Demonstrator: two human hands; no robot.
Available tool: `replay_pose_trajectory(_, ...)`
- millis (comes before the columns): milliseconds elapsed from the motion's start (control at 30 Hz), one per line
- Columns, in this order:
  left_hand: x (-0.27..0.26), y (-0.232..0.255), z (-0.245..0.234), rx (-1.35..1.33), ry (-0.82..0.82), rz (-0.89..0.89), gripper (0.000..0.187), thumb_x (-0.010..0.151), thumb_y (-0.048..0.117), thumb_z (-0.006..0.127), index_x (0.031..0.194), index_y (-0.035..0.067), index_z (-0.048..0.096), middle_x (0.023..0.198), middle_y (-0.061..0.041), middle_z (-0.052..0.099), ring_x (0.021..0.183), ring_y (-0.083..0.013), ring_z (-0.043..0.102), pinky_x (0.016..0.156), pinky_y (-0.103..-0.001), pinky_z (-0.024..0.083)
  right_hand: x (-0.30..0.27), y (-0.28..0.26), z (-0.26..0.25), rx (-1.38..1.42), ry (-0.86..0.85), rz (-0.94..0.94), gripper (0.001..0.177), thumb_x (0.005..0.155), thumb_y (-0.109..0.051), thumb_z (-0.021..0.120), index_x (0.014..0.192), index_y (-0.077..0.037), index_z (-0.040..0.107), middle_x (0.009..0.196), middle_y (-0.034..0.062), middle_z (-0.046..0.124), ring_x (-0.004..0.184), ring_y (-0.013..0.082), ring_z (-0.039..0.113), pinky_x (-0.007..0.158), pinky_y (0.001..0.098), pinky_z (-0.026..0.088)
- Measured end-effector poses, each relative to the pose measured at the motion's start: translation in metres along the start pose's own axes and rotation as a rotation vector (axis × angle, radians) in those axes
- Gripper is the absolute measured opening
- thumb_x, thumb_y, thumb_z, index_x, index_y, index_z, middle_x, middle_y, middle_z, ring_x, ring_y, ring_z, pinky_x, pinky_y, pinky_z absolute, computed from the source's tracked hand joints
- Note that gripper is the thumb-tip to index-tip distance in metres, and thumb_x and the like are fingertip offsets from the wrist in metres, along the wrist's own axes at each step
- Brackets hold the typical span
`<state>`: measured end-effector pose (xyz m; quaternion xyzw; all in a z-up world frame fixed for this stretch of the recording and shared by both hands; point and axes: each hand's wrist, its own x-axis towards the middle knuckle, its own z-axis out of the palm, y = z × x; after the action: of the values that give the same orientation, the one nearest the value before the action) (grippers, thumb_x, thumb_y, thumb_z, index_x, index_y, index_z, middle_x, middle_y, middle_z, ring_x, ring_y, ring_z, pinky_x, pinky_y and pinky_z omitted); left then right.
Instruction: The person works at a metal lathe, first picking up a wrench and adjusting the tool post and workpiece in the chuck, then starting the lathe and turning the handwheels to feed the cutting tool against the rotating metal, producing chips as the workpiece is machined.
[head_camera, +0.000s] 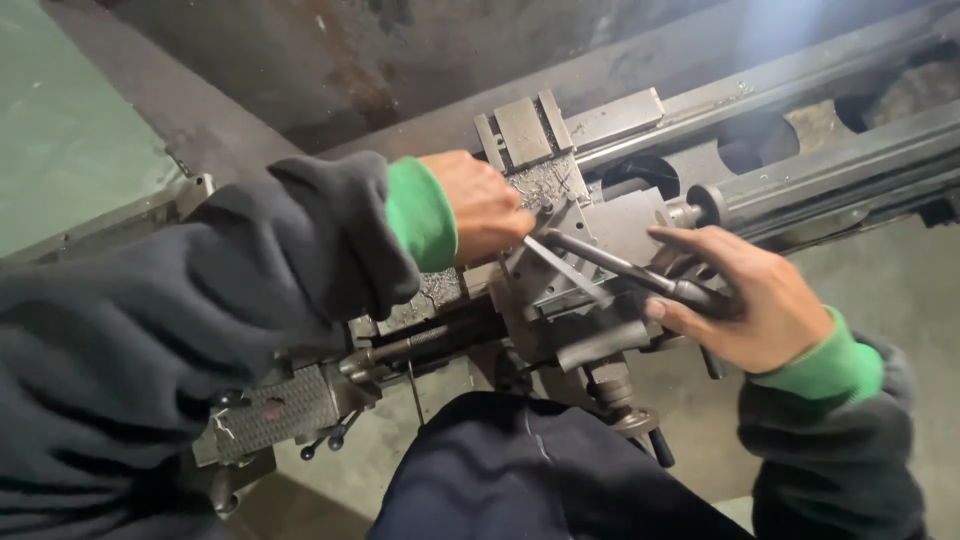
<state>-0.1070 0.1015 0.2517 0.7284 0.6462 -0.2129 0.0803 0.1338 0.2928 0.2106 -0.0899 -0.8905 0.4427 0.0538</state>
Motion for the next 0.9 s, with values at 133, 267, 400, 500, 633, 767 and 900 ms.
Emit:
replay_pose_trajectory(133, -0.008, -0.005, -0.013, -0.236, -0.097, -0.241, 0.025, 0.101, 0.027, 0.057, 0.097, 0.005, 0.068, 0.080, -0.013, 0.069, 0.072, -0.0280, 0.073, 0.067, -0.042, 0.059, 0.010, -0.013, -0.021, -0.111, 0.052, -0.320, 0.076, 0.079, -0.024, 0.080, 0.146, -0.006, 0.049, 0.120, 0.0130, 0.066, 0.108, 0.0263, 0.068, 0.094, 0.0384, 0.055)
replay_pose_trajectory(267, -0.008, -0.005, 0.013, -0.392, 0.042, -0.447, 0.034, 0.097, 0.038, 0.062, 0.098, 0.005, 0.072, 0.087, -0.018, 0.069, 0.083, -0.0364, 0.071, 0.078, -0.047, 0.058, 0.065, -0.039, -0.024, -0.357, 0.112, -0.506, 0.080, 0.083, -0.034, 0.077, 0.149, -0.002, 0.044, 0.141, 0.0250, 0.052, 0.129, 0.0410, 0.054, 0.106, 0.0497, 0.046)
replay_pose_trajectory(400, -0.009, 0.003, 0.028, -0.541, 0.234, -0.620, 0.044, 0.091, 0.046, 0.068, 0.094, 0.002, 0.074, 0.090, -0.025, 0.071, 0.088, -0.0437, 0.070, 0.084, -0.051, 0.055, 0.121, -0.029, -0.005, -0.579, -0.021, -0.661, 0.074, 0.088, -0.037, 0.072, 0.150, -0.005, 0.049, 0.156, 0.0239, 0.046, 0.146, 0.0394, 0.039, 0.116, 0.0554, 0.033)
replay_pose_trajectory(500, -0.007, 0.018, 0.035, -0.615, 0.297, -0.658, 0.046, 0.086, 0.048, 0.071, 0.090, 0.002, 0.074, 0.088, -0.026, 0.071, 0.087, -0.0450, 0.070, 0.084, -0.052, 0.056, 0.141, -0.016, 0.010, -0.679, -0.063, -0.723, 0.070, 0.084, -0.038, 0.072, 0.145, -0.009, 0.054, 0.152, 0.0200, 0.049, 0.146, 0.0356, 0.039, 0.114, 0.0560, 0.032)
replay_pose_trajectory(633, -0.002, 0.035, 0.041, -0.696, 0.441, -0.702, 0.047, 0.085, 0.051, 0.073, 0.088, 0.004, 0.076, 0.081, -0.025, 0.071, 0.081, -0.0453, 0.071, 0.077, -0.052, 0.056, 0.155, 0.001, 0.026, -0.843, -0.135, -0.715, 0.056, 0.084, -0.037, 0.069, 0.136, -0.015, 0.061, 0.146, 0.0145, 0.055, 0.142, 0.0302, 0.044, 0.113, 0.0545, 0.034)
replay_pose_trajectory(767, 0.008, 0.038, 0.044, -0.738, 0.479, -0.720, 0.046, 0.087, 0.051, 0.071, 0.089, 0.005, 0.076, 0.078, -0.022, 0.072, 0.077, -0.0406, 0.073, 0.076, -0.049, 0.058, 0.179, 0.007, 0.042, -0.927, -0.115, -0.755, 0.041, 0.093, -0.034, 0.066, 0.131, -0.019, 0.066, 0.142, 0.0139, 0.059, 0.142, 0.0288, 0.047, 0.114, 0.0511, 0.036)
replay_pose_trajectory(900, 0.004, 0.042, 0.036, -0.739, 0.542, -0.788, 0.052, 0.082, 0.058, 0.076, 0.084, 0.007, 0.077, 0.075, -0.020, 0.072, 0.074, -0.0385, 0.073, 0.073, -0.048, 0.058, 0.199, -0.003, 0.058, -0.901, 0.016, -0.972, 0.034, 0.096, -0.026, 0.064, 0.130, -0.023, 0.069, 0.143, 0.0104, 0.061, 0.144, 0.0255, 0.049, 0.114, 0.0461, 0.039)
